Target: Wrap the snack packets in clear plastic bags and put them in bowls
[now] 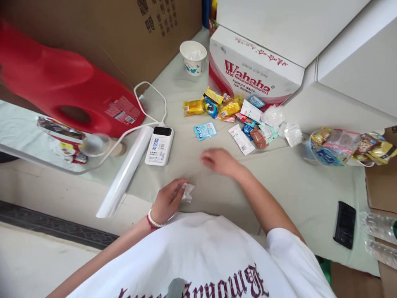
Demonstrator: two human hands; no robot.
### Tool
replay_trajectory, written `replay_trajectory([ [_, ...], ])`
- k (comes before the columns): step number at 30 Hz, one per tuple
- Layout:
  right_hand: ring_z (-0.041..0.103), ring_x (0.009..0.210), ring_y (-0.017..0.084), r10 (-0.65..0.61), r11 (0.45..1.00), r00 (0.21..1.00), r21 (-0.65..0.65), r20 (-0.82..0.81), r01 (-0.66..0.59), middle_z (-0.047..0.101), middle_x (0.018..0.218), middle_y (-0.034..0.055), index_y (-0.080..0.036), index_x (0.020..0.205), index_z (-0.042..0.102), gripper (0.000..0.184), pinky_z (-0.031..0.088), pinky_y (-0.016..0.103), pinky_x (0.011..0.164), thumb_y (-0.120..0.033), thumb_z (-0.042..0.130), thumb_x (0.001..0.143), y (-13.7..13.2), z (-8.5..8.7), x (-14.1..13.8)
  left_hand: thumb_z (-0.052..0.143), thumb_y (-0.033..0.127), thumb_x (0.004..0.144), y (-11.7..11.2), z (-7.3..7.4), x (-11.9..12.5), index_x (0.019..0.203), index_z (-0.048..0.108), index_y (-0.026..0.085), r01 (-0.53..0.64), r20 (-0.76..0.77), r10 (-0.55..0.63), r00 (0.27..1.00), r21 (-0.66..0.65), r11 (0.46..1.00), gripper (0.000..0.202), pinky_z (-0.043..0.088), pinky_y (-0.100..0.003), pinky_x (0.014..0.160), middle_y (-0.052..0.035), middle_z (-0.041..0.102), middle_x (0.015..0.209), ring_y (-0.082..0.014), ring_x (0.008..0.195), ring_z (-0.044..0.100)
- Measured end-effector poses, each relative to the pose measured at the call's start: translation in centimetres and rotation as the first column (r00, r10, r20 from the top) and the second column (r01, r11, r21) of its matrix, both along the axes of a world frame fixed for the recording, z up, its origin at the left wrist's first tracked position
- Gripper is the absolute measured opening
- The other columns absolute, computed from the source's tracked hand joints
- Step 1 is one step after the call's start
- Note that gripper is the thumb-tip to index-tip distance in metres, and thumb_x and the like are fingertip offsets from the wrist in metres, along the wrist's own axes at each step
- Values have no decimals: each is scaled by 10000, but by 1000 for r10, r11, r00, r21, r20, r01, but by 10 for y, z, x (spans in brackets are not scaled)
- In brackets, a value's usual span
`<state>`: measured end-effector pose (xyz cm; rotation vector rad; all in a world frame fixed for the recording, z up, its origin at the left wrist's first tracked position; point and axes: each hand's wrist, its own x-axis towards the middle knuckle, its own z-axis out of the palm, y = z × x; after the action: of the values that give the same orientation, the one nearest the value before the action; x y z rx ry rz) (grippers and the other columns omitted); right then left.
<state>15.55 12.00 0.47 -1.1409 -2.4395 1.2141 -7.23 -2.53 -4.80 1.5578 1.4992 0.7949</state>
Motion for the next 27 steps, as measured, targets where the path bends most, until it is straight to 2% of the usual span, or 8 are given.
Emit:
replay_trajectory([
  [2, 664, 937, 241, -194, 957, 975, 239, 110, 163, 744, 1024, 94, -188, 1016, 728, 227, 498, 354, 861, -243, 509, 994, 62, 9, -10, 469, 297, 1014, -7, -5, -14, 1125, 677, 211, 25, -114, -12, 993, 109, 994, 251, 593, -311, 752, -60, 783, 988, -191, 825, 741],
  [5, 628, 1071, 307, -327, 865, 921, 459, 212, 202, 705, 1122, 153, -142, 1121, 721, 290, 487, 447, 970, -256, 481, 1007, 152, 17, -48, 454, 226, 1010, -14, -13, -22, 1111, 665, 205, 92, -201, -46, 979, 223, 970, 235, 587, -293, 710, -63, 779, 944, -184, 779, 744],
  [9, 424, 1401, 378, -189, 846, 949, 532, 252, 27, 552, 1457, 155, -129, 1412, 584, 515, 377, 580, 1140, -448, 555, 1008, 224, 3, -111, 441, 154, 986, -17, -18, -20, 1112, 654, 201, 161, -236, -82, 968, 336, 928, 252, 581, -285, 677, -80, 769, 916, -188, 770, 745],
  [12, 295, 1504, 404, -120, 880, 936, 472, 330, -53, 409, 1620, 164, -149, 1491, 506, 600, 277, 646, 1194, -506, 543, 1010, 224, -23, -127, 441, 142, 980, -18, -18, -20, 1119, 650, 216, 161, -224, -88, 971, 329, 931, 262, 587, -288, 670, -77, 765, 906, -187, 753, 741],
  [15, 294, 1515, 395, -151, 902, 908, 431, 390, -35, 366, 1641, 219, -101, 1502, 485, 567, 233, 616, 1230, -415, 506, 1030, 192, -41, -103, 451, 134, 970, -19, -19, -22, 1123, 644, 226, 174, -209, -108, 972, 328, 929, 263, 594, -289, 661, -73, 763, 893, -187, 743, 741],
  [20, 354, 1472, 409, -111, 895, 934, 442, 341, -55, 418, 1595, 225, -113, 1475, 520, 642, 315, 584, 1213, -557, 512, 1011, 154, -26, -62, 463, 134, 965, -23, -27, -27, 1166, 633, 243, 158, -170, -105, 980, 339, 927, 286, 595, -280, 645, -60, 767, 887, -181, 715, 741],
  [23, 381, 1448, 389, -209, 830, 959, 553, 191, 70, 380, 1615, 180, -163, 1532, 444, 630, 363, 586, 1187, -547, 489, 1034, 180, -9, -80, 470, 156, 970, -23, -25, -27, 1193, 626, 249, 117, -141, -73, 987, 334, 935, 288, 598, -283, 652, -65, 771, 921, -183, 727, 739],
  [27, 401, 1448, 377, -392, 798, 905, 551, 168, 243, 332, 1603, 187, -93, 1570, 347, 580, 387, 552, 1179, -286, 521, 1051, 244, 0, -125, 484, 175, 975, -21, -17, -26, 1188, 620, 241, 104, -165, -56, 985, 294, 950, 261, 609, -287, 693, -73, 772, 967, -189, 788, 749],
])
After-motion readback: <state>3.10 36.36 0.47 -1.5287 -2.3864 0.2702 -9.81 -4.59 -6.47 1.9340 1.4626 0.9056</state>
